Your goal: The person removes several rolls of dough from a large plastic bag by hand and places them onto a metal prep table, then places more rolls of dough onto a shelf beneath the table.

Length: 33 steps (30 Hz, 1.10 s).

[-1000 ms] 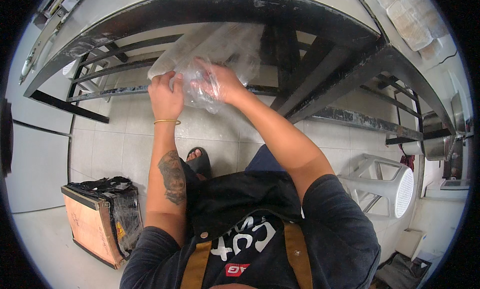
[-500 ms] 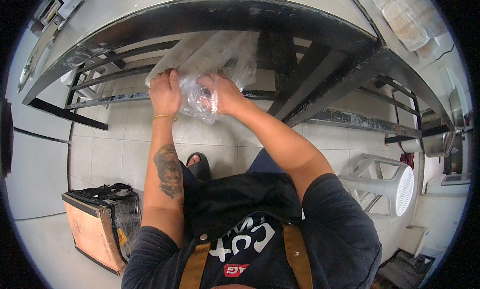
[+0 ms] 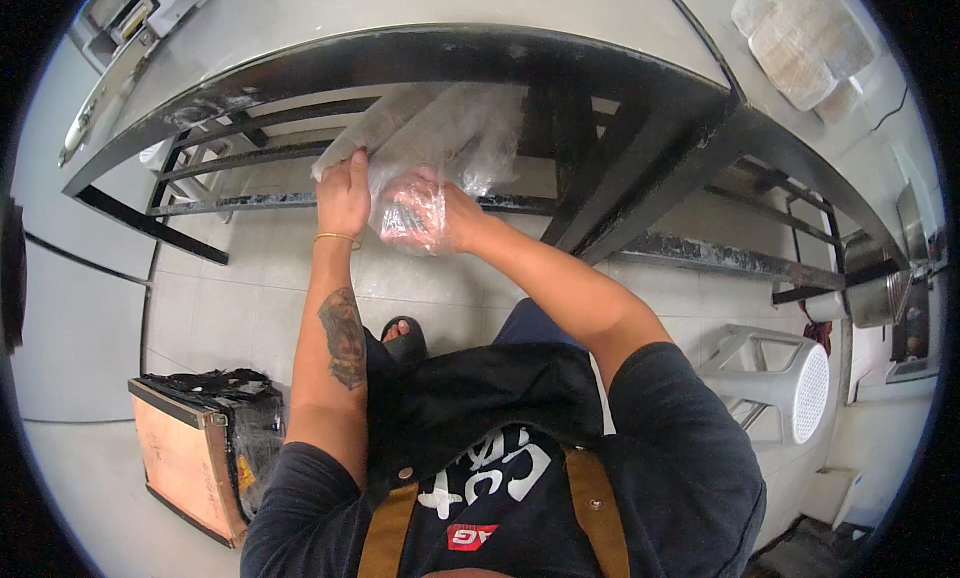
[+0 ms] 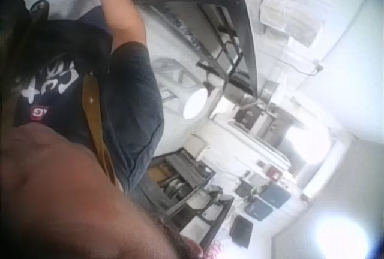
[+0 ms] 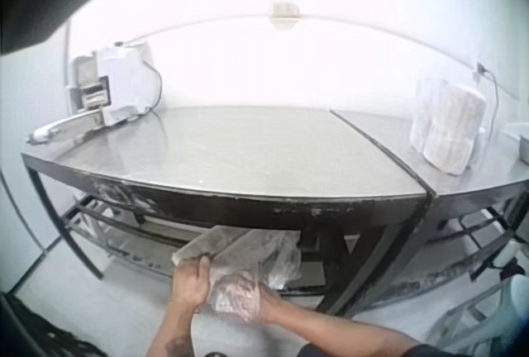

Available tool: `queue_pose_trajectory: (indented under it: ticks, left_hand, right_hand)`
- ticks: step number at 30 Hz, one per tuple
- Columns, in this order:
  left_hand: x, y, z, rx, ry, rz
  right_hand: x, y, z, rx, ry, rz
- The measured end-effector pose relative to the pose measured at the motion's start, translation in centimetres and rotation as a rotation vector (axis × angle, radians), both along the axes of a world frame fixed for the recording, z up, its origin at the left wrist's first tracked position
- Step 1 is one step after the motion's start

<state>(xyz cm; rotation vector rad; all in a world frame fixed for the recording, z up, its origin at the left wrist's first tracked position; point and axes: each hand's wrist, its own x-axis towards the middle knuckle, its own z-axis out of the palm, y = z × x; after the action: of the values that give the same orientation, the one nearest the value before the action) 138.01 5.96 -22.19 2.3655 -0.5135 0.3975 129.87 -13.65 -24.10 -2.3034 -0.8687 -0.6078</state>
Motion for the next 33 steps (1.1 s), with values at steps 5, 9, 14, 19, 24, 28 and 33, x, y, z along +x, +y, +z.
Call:
queue_pose_trajectory:
  ticks: [5, 9, 14, 19, 24, 28, 33]
  left_hand:
    - [-1.1, 0.8, 1.3, -0.148, 0.11, -0.038]
    - [-0.3, 0.3, 0.9, -0.082, 0.066, -0.072]
    - [1.8, 2.1, 1.3, -0.167, 0.258, -0.066]
    - [1.7, 1.9, 2.0, -0.228, 0.267, -0.106]
    - [0.5, 3.0, -1.2, -0.63, 0.101, 0.196]
    - [2.1, 4.9, -5.6, -1.041, 0.507, 0.539]
    - [-1.9, 2.0, -1.9, -1.261, 0.956, 0.298]
  right_hand:
    - [-1.4, -1.2, 0.7, -0.158, 0.067, -0.086]
    - [0.4, 0.3, 1.7, -0.145, 0.044, -0.101]
    - [2.7, 2.6, 5.3, -0.034, 0.268, 0.057]
    - [3.4, -3.4, 5.3, -0.268, 0.419, 0.002]
    - [2.1, -1.9, 4.6, -0.213, 0.212, -0.148]
    - [3.3, 0.2, 3.8, -0.228, 0.195, -0.381]
    - [3.4, 1.4, 3.4, -0.315, 0.282, -0.302]
